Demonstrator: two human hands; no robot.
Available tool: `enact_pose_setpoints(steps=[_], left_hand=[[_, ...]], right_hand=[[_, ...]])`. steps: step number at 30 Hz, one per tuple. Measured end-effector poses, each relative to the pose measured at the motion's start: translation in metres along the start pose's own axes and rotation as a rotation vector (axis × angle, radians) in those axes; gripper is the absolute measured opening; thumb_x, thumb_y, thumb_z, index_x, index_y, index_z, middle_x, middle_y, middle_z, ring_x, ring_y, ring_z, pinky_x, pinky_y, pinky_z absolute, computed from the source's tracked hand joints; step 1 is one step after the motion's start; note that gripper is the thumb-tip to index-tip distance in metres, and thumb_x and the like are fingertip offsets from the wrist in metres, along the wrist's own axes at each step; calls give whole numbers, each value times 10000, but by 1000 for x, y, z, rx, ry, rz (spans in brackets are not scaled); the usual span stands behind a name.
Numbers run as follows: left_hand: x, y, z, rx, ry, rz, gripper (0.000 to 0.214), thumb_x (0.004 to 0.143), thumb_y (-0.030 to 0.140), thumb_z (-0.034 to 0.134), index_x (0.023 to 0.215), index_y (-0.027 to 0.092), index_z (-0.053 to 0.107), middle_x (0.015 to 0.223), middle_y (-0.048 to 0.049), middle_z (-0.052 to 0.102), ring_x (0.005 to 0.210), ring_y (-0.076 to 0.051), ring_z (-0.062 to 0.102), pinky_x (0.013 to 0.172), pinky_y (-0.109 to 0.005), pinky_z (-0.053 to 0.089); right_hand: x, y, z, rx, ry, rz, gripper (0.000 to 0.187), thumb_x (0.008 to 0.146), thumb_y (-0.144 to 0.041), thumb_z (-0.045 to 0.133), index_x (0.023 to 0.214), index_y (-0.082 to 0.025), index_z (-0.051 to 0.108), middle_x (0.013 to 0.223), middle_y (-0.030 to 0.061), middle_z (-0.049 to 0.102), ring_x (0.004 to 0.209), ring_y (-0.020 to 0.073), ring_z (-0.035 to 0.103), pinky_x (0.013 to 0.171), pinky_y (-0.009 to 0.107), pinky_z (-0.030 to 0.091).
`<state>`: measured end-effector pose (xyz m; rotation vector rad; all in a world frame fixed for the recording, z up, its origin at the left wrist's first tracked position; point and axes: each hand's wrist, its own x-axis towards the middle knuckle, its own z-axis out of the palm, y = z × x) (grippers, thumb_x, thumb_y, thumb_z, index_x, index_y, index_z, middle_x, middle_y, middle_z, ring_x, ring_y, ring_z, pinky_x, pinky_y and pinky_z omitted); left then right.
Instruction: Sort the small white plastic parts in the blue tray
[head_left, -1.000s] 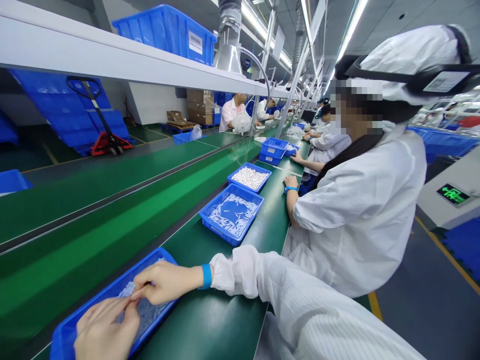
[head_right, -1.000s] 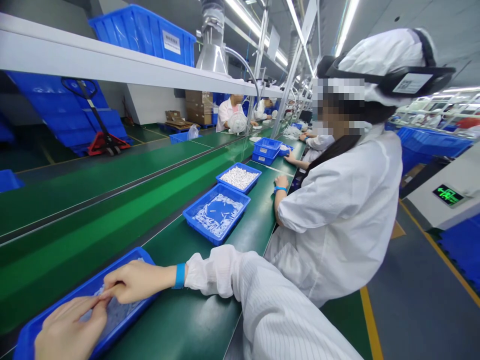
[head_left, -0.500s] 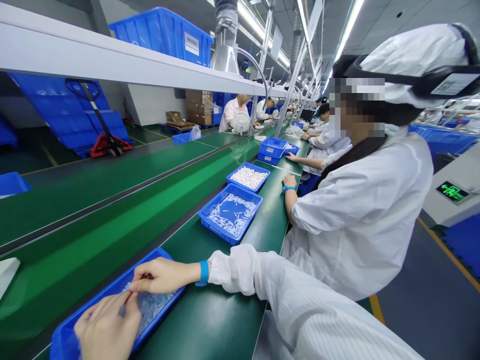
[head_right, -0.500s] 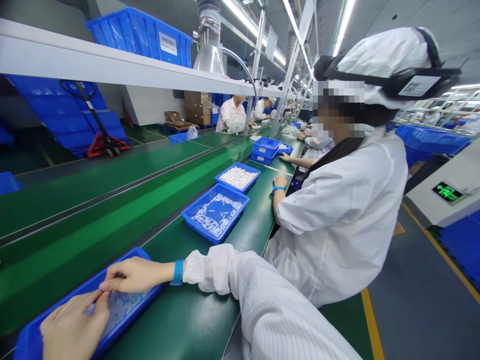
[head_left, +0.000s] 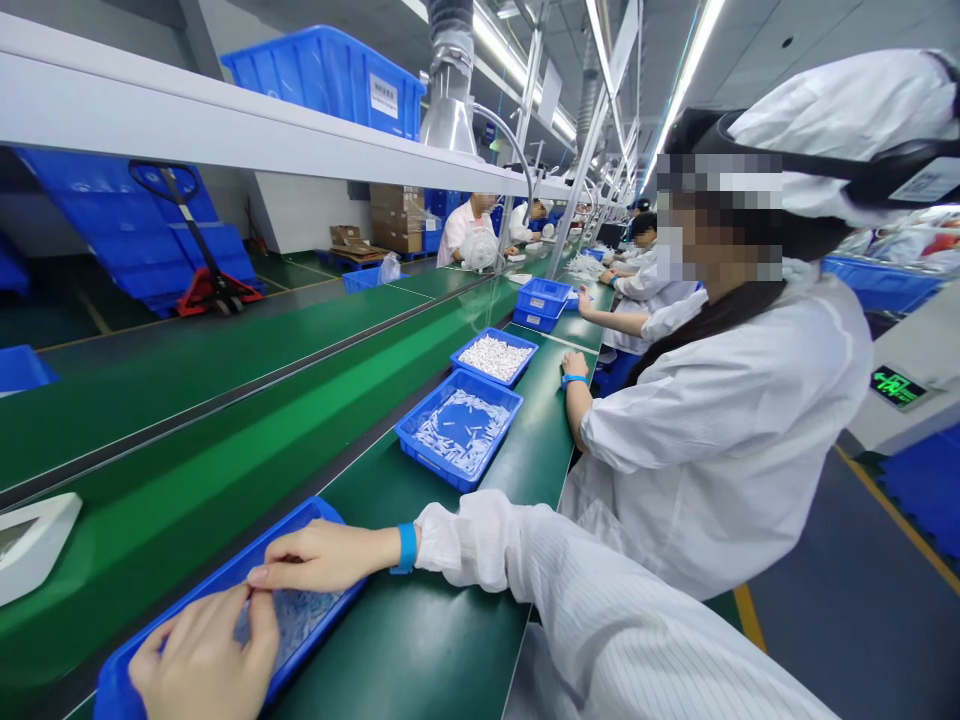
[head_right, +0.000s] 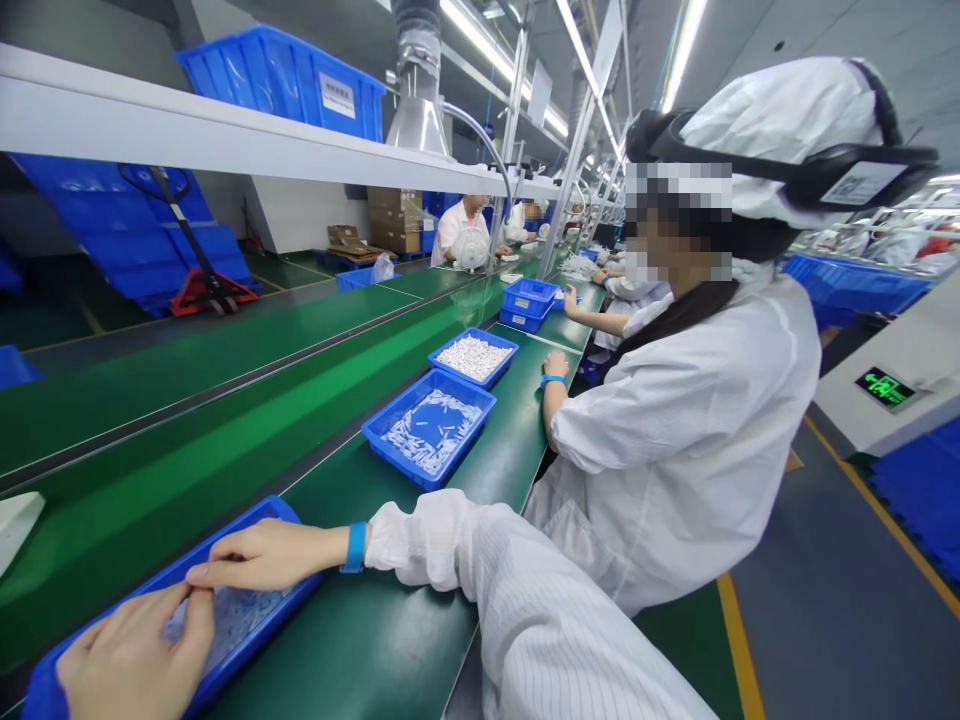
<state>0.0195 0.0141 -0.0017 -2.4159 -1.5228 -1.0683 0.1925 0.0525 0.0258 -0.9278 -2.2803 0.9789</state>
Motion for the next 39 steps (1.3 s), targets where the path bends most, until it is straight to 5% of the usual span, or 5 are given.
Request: enact_pose_setpoints(steps=[11,26,39], left_hand=[[3,-2,5,184,158,166,192,850,292,460,793,169,597,776,-72,697,743,-226,619,718,-342,402],[1,-8,6,172,-3,140,290,884,312,356,753,162,567,677,-68,659,653,-211,610,665,-322,381],[2,-8,5,250,-12,143,321,886,303,336,689,175,554,458,-23,532,457,-193,538,529,-311,304]], right_hand=[[4,5,1,33,22,11,258,943,-323,416,766,-160,509,714,-32,565,676,69,514,659,162,392],[6,4,-1,50,3,13,149,941,-283,417,875,-178,500,783,-30,582,737,77,545,691,163,399],[5,3,1,-73,-72,0,241,956,-345,365,794,-189,452,707,-34,521,637,86,480,631,191,370]])
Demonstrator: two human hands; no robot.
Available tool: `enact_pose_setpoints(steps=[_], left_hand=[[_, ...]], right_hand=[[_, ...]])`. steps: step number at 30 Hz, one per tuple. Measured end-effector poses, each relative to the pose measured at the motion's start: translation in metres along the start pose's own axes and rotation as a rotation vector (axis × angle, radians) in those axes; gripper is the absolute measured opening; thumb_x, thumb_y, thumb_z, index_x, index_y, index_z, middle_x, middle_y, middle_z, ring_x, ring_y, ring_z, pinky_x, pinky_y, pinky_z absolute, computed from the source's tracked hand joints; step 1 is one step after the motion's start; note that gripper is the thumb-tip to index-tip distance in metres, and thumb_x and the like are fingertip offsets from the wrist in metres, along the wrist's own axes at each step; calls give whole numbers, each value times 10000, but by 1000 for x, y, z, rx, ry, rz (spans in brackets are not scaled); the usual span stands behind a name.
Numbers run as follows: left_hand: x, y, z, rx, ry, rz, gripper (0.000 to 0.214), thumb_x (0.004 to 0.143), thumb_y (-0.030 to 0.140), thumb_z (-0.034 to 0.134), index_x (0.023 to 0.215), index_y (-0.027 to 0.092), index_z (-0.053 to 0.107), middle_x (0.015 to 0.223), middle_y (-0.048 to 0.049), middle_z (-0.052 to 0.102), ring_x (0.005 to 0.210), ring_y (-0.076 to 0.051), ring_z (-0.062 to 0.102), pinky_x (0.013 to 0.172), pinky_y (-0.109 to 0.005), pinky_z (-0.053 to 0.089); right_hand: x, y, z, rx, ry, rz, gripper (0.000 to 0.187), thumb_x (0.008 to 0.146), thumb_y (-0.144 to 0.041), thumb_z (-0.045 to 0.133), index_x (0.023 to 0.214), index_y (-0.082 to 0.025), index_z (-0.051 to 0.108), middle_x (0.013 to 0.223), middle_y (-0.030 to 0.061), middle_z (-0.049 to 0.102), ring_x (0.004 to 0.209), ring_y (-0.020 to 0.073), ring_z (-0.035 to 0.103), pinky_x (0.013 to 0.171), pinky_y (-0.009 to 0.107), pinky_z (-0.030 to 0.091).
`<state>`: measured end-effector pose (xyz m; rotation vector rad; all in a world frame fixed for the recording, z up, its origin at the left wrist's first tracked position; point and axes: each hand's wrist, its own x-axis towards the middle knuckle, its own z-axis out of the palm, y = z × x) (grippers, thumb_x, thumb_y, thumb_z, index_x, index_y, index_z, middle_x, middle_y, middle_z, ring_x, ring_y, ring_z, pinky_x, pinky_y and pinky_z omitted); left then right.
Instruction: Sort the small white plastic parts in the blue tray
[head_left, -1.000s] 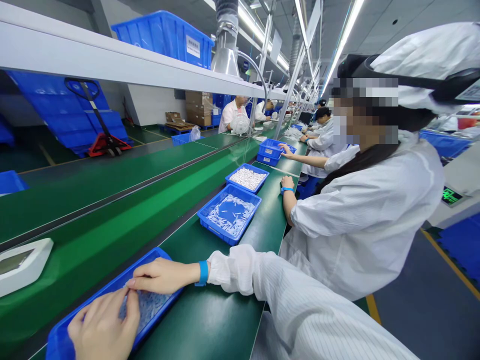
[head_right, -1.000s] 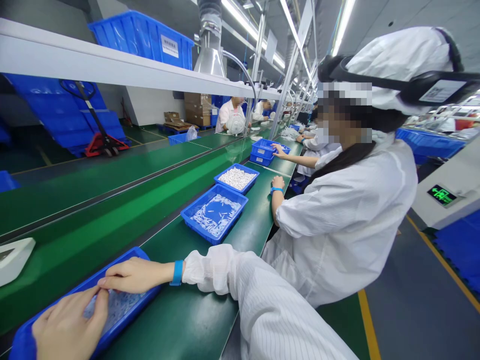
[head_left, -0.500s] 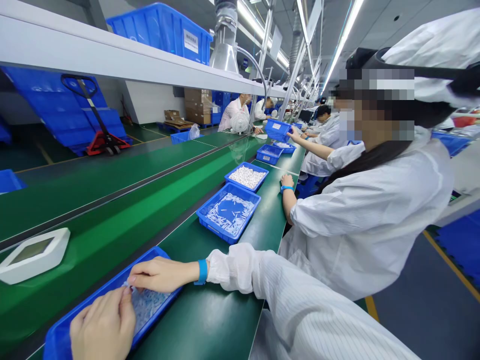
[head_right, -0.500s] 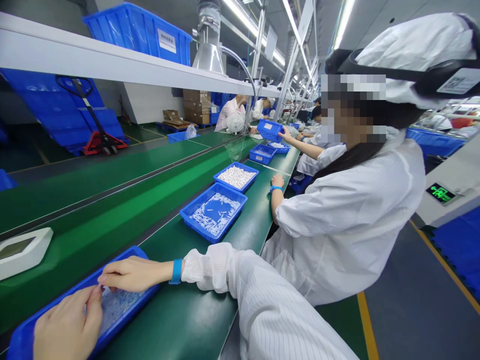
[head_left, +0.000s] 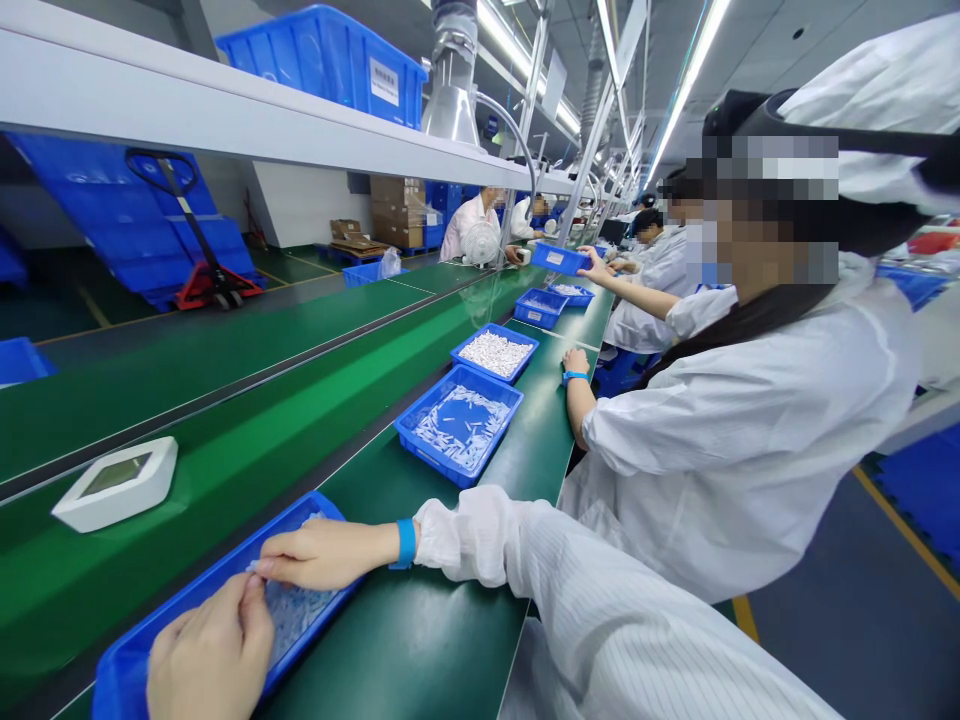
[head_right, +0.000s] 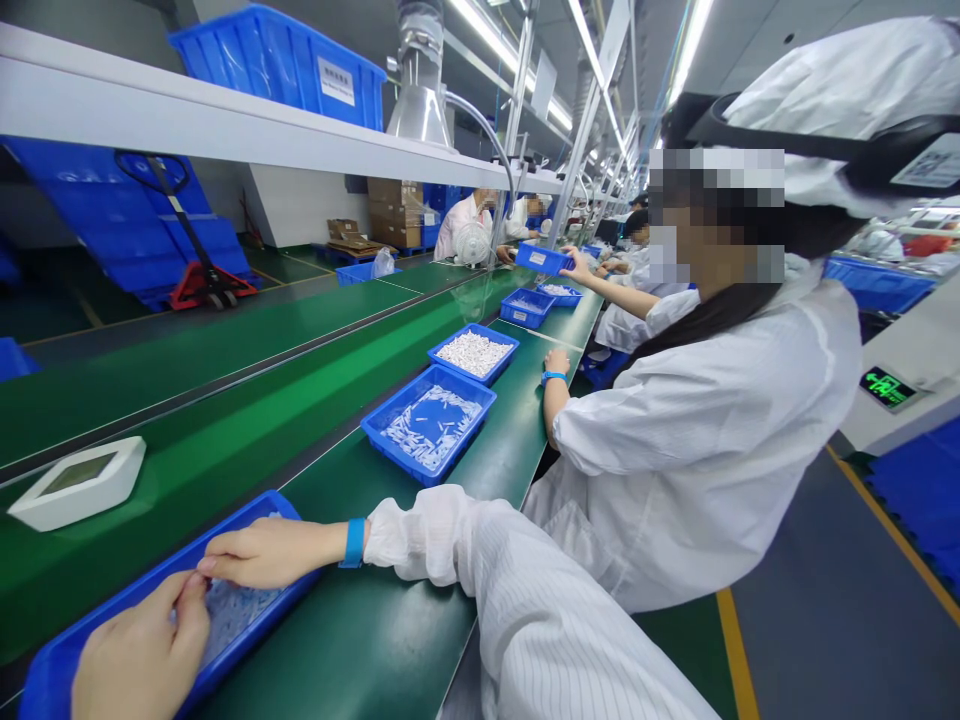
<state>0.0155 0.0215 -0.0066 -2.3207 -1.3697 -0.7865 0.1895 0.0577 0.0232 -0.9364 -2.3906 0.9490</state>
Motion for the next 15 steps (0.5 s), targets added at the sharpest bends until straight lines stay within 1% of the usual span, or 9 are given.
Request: enact_pose_setpoints(steps=[4,7,12,15], left_hand=[[0,2,-3,-3,16,-5,306,881,306,350,696,176,556,454,-17,527,466,-194,541,554,-316,322],[-2,0,-1,-30,8,-17,296,880,309,355,712,177,560,476,-20,543,486,-200,548,574,-323,336],[-5,-7,6,-221,-73,-35,297,895,309,321,720,197,534,555,-25,593,538,-191,567,580,-305,370],[-7,-9,8,-307,-117,-67,293,894,329,324,693,216,504,553,-10,586,549,-184,568,565,-286,380]], right_hand=[[-1,2,1,14,27,-28,256,958,-344,356,778,-185,443,708,-31,523,648,85,475,640,193,365],[-1,1,3,15,63,-40,267,953,-336,367,747,-182,435,664,-40,491,626,80,452,620,190,350],[-2,-1,4,41,54,-27,296,936,-309,388,676,-171,411,590,-59,409,578,68,394,588,180,325],[-2,-2,4,104,37,-8,296,931,-314,408,681,-159,444,589,-59,399,581,64,384,581,173,320]])
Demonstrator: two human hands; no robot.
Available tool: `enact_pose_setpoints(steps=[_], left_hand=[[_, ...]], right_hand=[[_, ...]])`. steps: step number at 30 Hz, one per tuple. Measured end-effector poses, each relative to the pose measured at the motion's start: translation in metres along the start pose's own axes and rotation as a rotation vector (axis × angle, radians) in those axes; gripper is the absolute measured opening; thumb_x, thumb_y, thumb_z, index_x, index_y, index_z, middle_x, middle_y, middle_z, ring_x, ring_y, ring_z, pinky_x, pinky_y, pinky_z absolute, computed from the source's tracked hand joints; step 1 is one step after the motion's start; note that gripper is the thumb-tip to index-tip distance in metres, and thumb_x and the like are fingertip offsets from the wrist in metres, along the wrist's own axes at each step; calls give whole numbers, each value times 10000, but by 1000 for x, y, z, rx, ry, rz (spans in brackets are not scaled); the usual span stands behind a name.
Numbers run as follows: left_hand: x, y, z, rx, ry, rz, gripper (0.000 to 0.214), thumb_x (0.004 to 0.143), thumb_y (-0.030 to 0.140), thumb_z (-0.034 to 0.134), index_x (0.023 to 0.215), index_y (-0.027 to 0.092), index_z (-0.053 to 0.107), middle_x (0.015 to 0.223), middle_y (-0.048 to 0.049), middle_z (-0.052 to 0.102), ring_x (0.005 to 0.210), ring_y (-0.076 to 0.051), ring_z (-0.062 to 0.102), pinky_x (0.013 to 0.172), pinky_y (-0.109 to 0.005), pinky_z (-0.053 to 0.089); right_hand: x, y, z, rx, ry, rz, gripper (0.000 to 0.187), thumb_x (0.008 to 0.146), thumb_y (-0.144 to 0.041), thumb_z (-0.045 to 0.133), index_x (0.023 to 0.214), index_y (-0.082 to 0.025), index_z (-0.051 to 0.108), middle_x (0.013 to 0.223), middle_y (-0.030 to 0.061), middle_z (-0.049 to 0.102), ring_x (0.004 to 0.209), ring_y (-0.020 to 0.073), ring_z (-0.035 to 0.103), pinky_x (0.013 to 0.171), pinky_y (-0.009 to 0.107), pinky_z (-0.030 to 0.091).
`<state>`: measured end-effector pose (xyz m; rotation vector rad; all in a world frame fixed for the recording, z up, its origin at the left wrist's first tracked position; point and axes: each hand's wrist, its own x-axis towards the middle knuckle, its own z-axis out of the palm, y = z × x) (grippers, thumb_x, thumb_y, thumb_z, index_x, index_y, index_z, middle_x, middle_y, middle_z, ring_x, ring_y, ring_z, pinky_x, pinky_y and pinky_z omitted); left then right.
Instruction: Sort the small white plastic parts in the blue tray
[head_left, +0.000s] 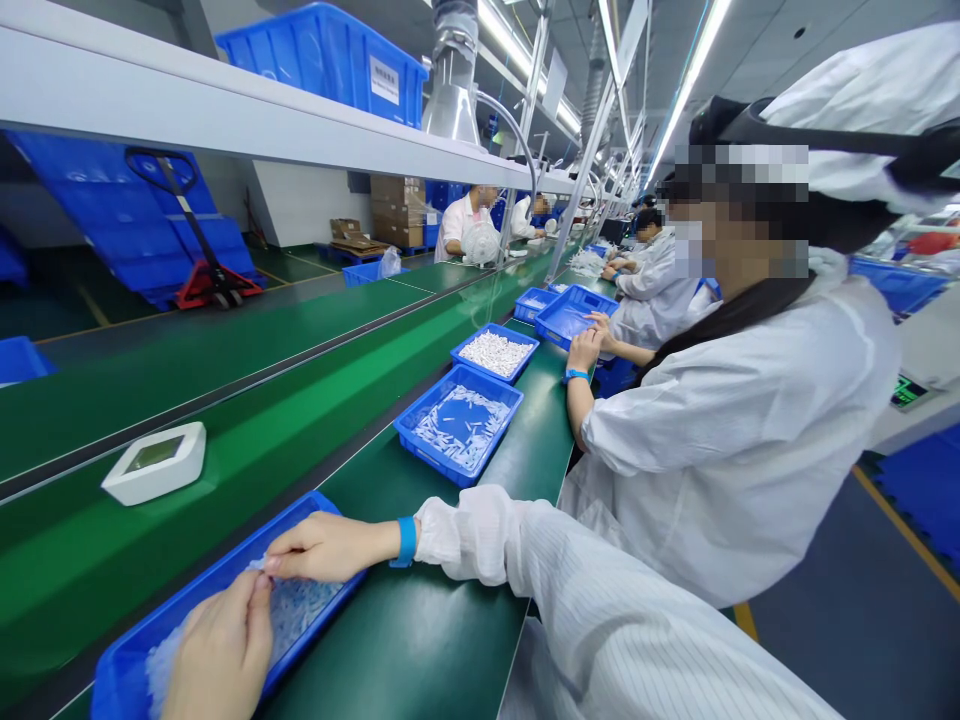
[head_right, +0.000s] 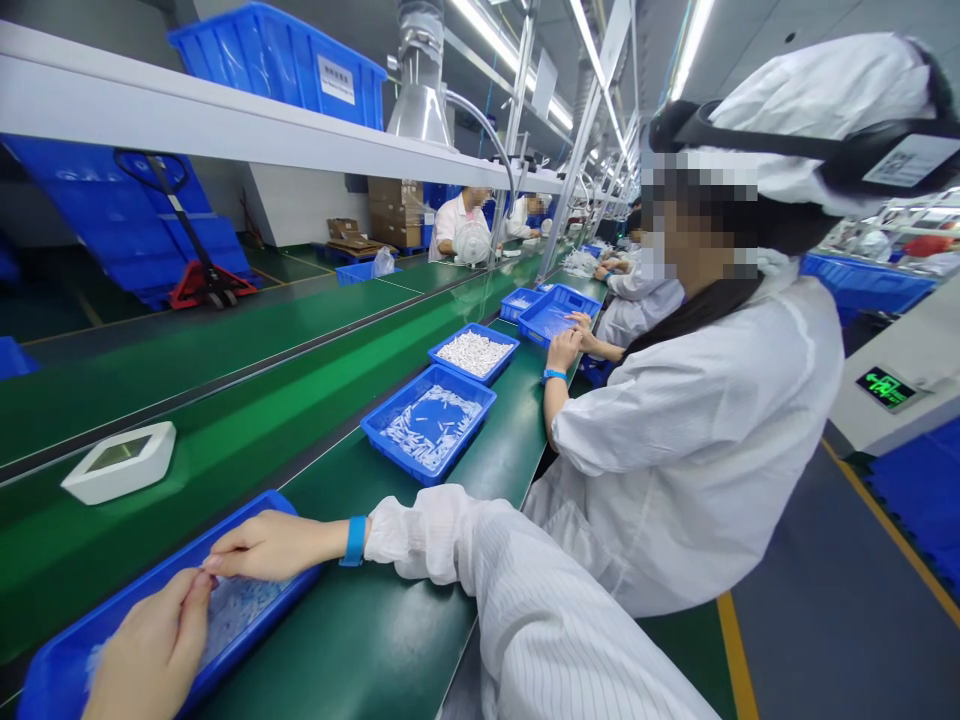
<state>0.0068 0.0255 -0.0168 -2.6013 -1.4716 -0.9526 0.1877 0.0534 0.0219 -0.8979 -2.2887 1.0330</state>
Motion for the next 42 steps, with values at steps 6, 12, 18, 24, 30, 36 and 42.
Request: enact_pose_setpoints(steps=[6,12,18,24,30,36,42], left_hand=[[-4,-2,0,-15,-26,5,300,895,344,317,688,221,497,592,-19,591,585,-193,568,564,-283,380],[-7,-4,1,39,-20,39,292,904,323,307,694,219,481,571,-19,568,559,-196,554,559,-290,365],[-7,-4,0,73,-11,35,277,907,314,297,719,216,476,590,-24,586,545,-193,561,550,-294,363],[-6,-2,-3,96,6,46,276,912,298,287,725,214,472,575,-19,576,548,-197,565,567,-303,369],[-3,6,-7,200,102,69,278,908,296,299,715,206,478,526,-20,546,544,-221,553,600,-330,370],[-4,5,-4,207,111,86,284,901,293,314,723,194,511,548,-31,580,532,-214,551,601,-329,369],[-4,4,-3,222,116,80,290,899,297,316,719,193,517,527,-27,573,525,-210,552,588,-323,358]], right_hand=[[4,-1,2,75,-58,80,196,912,-261,473,782,-130,539,656,-46,482,644,63,436,632,160,334],[4,-6,3,34,-53,62,250,925,-259,434,708,-142,482,634,-49,446,622,66,409,614,169,326],[5,-6,4,-13,-39,16,272,937,-272,399,698,-153,450,650,-43,453,637,72,421,636,178,335],[5,-5,5,-12,-26,-5,270,943,-302,388,725,-157,455,678,-37,480,653,74,440,643,175,350],[4,0,3,38,41,-32,242,943,-375,390,863,-171,494,741,-31,543,673,75,502,645,163,380],[4,2,5,-27,26,-32,200,941,-323,403,841,-174,492,741,-32,552,685,75,511,659,165,377],[3,0,4,-30,16,-31,219,943,-321,397,806,-173,481,710,-32,547,674,79,507,652,173,371]])
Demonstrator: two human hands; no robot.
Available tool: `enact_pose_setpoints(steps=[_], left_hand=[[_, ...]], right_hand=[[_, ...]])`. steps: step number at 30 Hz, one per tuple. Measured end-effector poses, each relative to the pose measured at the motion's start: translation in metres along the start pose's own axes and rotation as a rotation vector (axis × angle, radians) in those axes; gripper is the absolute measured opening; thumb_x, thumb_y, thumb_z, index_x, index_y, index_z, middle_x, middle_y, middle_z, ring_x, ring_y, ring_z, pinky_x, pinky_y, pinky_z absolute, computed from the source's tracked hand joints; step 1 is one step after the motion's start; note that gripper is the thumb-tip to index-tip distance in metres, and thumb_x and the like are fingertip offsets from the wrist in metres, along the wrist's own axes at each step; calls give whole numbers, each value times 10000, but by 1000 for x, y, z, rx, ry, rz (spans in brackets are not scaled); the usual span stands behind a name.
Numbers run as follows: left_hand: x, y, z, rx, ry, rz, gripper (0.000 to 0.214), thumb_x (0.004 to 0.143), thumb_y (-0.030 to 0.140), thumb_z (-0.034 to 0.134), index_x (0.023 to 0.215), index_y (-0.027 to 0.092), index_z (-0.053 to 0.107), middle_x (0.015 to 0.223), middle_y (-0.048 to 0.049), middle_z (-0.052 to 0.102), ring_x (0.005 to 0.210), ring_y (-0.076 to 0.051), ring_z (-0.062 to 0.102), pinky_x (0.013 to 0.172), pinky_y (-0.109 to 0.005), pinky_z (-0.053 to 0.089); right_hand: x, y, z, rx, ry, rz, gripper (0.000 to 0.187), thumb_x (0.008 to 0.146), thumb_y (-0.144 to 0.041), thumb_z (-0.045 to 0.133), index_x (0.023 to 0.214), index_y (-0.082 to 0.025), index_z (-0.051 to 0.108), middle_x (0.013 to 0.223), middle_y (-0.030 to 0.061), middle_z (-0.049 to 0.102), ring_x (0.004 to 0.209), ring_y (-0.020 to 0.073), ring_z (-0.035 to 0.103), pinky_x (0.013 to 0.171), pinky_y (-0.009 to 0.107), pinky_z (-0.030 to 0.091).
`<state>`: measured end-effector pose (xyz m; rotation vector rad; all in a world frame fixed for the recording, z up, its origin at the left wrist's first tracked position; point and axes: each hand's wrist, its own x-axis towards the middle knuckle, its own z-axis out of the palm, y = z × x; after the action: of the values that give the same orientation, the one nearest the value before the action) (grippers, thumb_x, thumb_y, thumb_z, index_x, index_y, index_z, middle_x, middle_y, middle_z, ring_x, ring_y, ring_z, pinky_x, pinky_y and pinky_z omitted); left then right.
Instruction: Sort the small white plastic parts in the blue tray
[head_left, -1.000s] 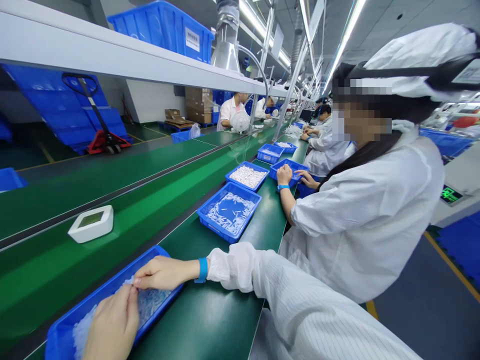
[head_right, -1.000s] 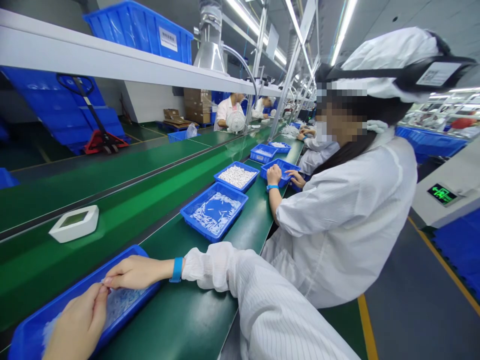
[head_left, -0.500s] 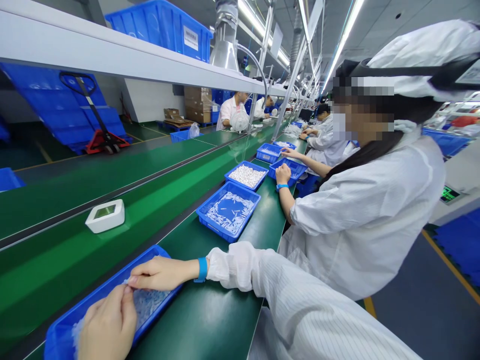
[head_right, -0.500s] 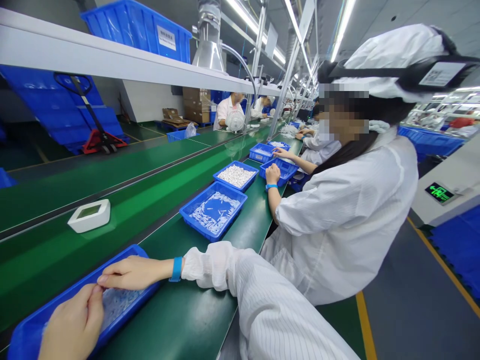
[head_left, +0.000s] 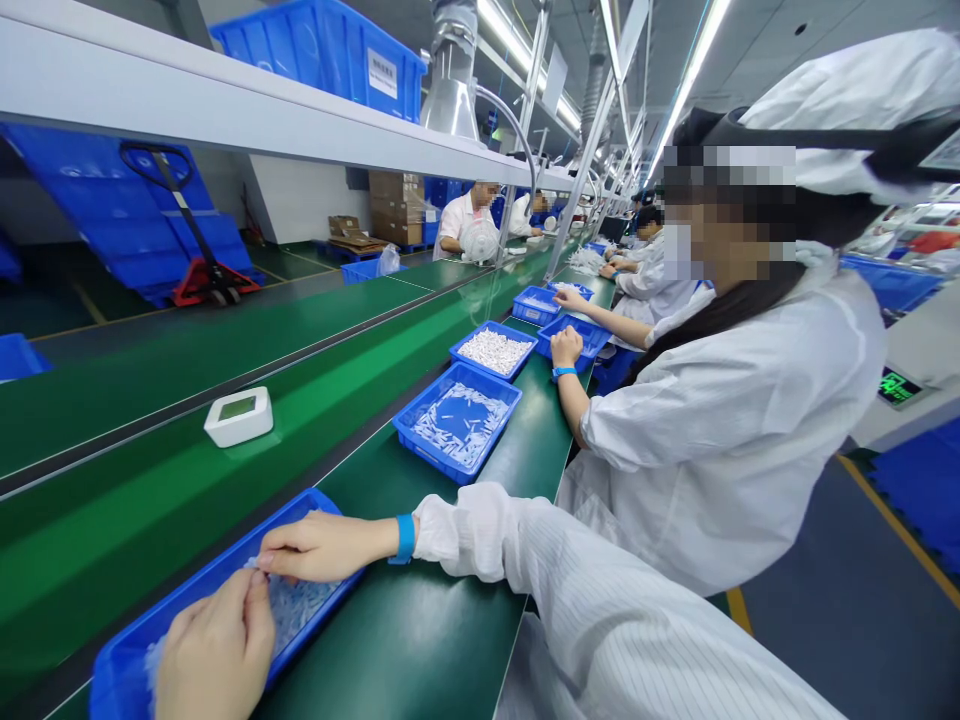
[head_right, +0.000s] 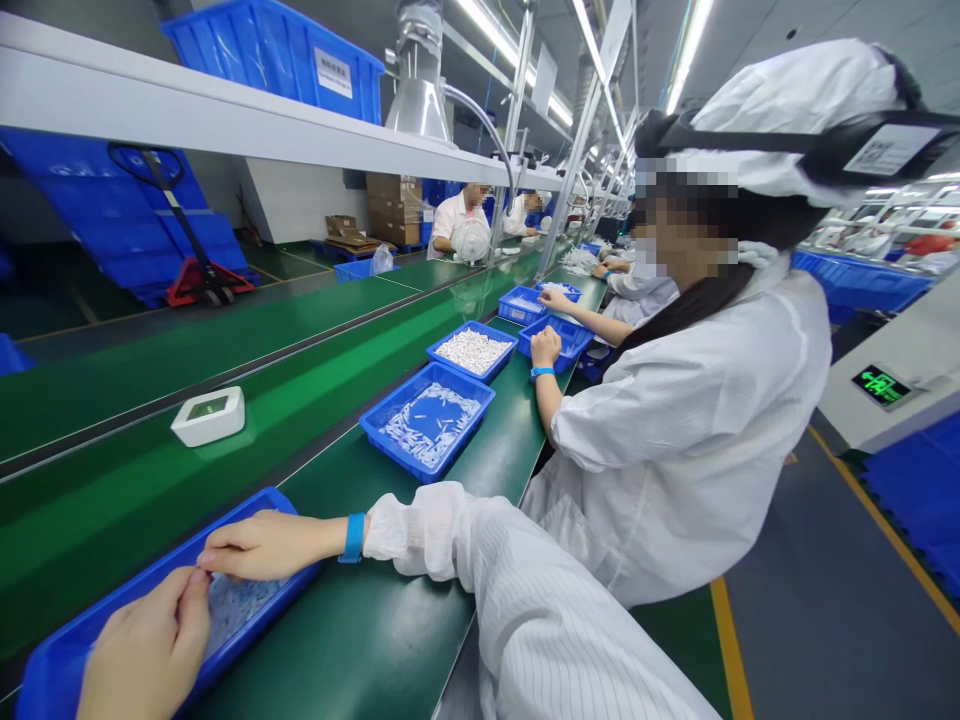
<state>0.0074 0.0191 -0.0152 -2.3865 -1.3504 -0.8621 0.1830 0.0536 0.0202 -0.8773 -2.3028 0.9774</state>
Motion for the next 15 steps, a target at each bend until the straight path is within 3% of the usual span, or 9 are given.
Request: enact_pose_setpoints(steps=[9,15], left_hand=[[1,5,-4,76,-17,-58,295,898,318,322,761,183,545,550,-38,599,566,-206,552,655,-332,368],[5,3,-1,-34,-76,-31,303,907,308,284,712,212,494,508,-17,562,548,-199,538,633,-323,365]], right_hand=[[-2,-1,-7,76,-30,-20,201,952,-285,386,806,-169,461,706,-33,553,687,73,509,679,170,371],[-2,-1,-8,13,-39,3,267,944,-282,381,710,-167,438,631,-42,484,619,77,451,629,179,350]])
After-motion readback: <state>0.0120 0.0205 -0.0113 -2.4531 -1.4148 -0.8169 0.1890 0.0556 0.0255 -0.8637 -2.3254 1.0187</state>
